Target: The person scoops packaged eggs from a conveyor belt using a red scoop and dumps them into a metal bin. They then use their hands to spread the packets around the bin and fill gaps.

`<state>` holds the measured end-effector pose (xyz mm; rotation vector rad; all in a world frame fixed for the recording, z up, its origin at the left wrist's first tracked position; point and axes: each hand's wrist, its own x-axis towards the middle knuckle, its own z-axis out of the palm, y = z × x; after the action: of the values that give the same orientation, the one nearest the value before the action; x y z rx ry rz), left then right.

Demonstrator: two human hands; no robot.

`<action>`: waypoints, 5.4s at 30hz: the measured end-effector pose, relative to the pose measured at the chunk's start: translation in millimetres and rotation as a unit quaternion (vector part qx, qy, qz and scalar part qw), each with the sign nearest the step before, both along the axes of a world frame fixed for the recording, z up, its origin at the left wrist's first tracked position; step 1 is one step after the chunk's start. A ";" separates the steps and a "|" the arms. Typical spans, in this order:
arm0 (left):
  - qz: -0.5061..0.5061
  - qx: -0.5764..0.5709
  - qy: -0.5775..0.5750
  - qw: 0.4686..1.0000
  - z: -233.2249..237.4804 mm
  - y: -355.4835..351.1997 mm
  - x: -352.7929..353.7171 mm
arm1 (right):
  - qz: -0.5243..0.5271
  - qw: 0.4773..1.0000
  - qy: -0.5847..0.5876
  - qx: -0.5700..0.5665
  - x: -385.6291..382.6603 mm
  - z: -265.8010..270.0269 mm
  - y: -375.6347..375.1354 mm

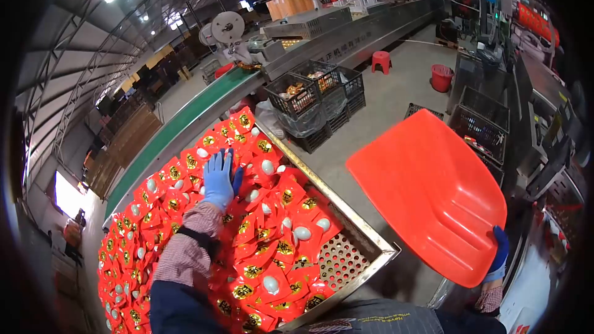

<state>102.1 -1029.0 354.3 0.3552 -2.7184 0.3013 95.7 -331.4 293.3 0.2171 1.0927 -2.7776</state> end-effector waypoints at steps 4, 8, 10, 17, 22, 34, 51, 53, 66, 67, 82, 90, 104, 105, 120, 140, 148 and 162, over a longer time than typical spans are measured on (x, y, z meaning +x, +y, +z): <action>0.059 -0.023 -0.014 0.998 -37.1 -15.0 -19.8 | 0.006 1.000 -0.018 -0.017 -2.1 -15.6 1.9; -0.007 -0.064 -0.030 0.997 -21.2 -36.3 -16.4 | 0.016 0.999 -0.028 -0.017 -1.2 -17.3 -3.8; -0.036 0.121 -0.034 0.991 13.2 -27.3 -9.7 | 0.003 0.999 -0.039 -0.017 -1.5 -21.1 -2.6; 0.063 -0.038 -0.043 0.996 51.1 -12.5 19.1 | 0.015 0.999 -0.041 -0.015 1.4 -17.1 -0.3; 0.083 0.011 -0.092 0.992 40.0 -58.9 37.9 | 0.024 0.999 -0.042 -0.015 4.4 -26.8 0.6; 0.285 -0.084 0.026 0.955 79.3 -89.2 92.4 | 0.018 0.998 -0.060 0.018 -12.4 -82.7 20.0; 0.412 0.220 -0.043 0.883 83.5 -343.3 141.4 | 0.032 0.993 0.032 0.105 36.4 -53.0 21.4; 0.405 0.232 -0.045 0.883 91.7 -330.7 135.8 | 0.045 0.993 0.048 0.100 49.2 -47.4 23.4; 0.374 0.311 -0.089 0.869 81.2 -370.2 133.2 | -0.076 0.993 0.026 0.083 128.2 -76.1 81.0; 0.370 0.315 -0.091 0.869 79.5 -371.2 134.0 | -0.082 0.993 0.025 0.082 132.0 -74.4 78.8; 0.246 0.198 0.146 0.938 98.0 -362.1 142.1 | -0.133 0.989 -0.012 0.066 153.3 -81.0 67.7; 0.100 0.275 -0.213 0.932 126.3 -271.1 151.0 | -0.118 0.992 -0.019 0.035 120.4 -118.9 67.7; 0.116 -0.063 -0.055 0.990 124.8 -148.1 89.3 | -0.120 0.992 -0.041 0.022 66.3 -112.3 51.4; 0.085 -0.034 -0.127 0.988 121.4 -119.3 72.9 | -0.105 0.993 -0.057 0.016 63.7 -93.4 37.6; 0.055 0.161 -0.374 0.912 -4.2 75.1 88.0 | -0.046 0.995 -0.080 -0.030 13.4 -149.7 77.8; -0.081 0.206 0.041 0.974 -42.8 -152.0 19.7 | -0.053 0.991 -0.119 -0.032 34.2 -84.9 28.1; 0.170 0.027 -0.456 0.874 84.9 33.7 76.2 | -0.037 0.994 -0.095 -0.043 25.3 -97.9 38.1; 0.107 0.094 -0.037 0.989 80.8 -35.2 98.8 | 0.002 0.991 -0.111 -0.072 -16.8 -139.6 38.6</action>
<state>200.9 -1064.2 435.0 0.7056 -2.7917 0.1161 78.9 -292.8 153.8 0.4921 0.8343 -2.7324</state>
